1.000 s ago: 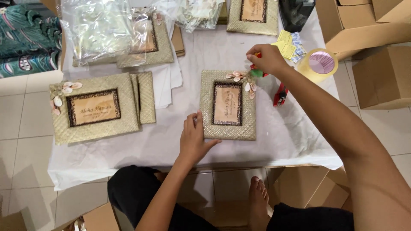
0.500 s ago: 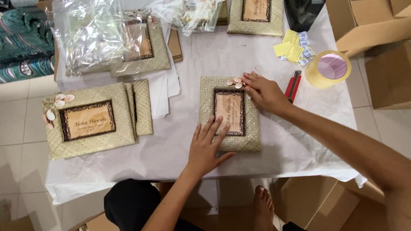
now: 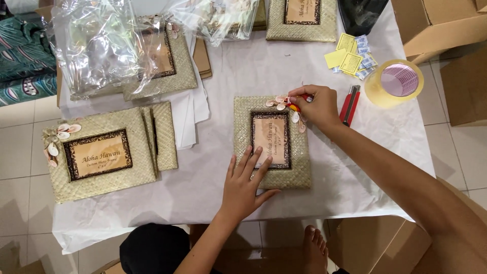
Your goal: Decorating small picture frames with floral ornaments and ribbons at a work table in a packaging factory.
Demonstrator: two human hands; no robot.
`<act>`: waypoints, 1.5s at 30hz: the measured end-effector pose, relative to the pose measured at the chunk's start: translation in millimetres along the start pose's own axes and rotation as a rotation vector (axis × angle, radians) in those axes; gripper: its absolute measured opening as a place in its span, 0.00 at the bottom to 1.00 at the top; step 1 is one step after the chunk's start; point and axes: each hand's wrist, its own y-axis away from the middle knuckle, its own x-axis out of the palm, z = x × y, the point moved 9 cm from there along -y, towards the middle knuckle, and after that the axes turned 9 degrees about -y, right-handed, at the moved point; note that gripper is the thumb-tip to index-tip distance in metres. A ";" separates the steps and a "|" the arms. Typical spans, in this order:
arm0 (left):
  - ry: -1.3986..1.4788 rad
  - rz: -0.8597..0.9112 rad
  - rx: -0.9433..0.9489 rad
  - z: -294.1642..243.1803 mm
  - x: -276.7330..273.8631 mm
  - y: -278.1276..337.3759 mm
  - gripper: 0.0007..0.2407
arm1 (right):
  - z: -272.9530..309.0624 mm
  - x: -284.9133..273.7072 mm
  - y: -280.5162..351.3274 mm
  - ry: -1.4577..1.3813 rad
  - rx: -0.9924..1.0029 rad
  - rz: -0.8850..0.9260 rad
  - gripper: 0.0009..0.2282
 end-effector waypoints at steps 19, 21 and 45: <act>0.048 0.035 -0.036 -2.9 7.3 6.6 0.33 | 38.6 -9.8 35.1 0.226 -0.402 -0.041 0.08; 0.071 0.038 -0.037 -3.7 5.3 5.1 0.33 | 28.6 -9.9 31.1 0.122 -0.357 0.000 0.08; -0.070 -0.040 0.065 -12.7 -0.6 10.1 0.34 | 94.0 11.0 64.0 0.213 -0.180 0.251 0.15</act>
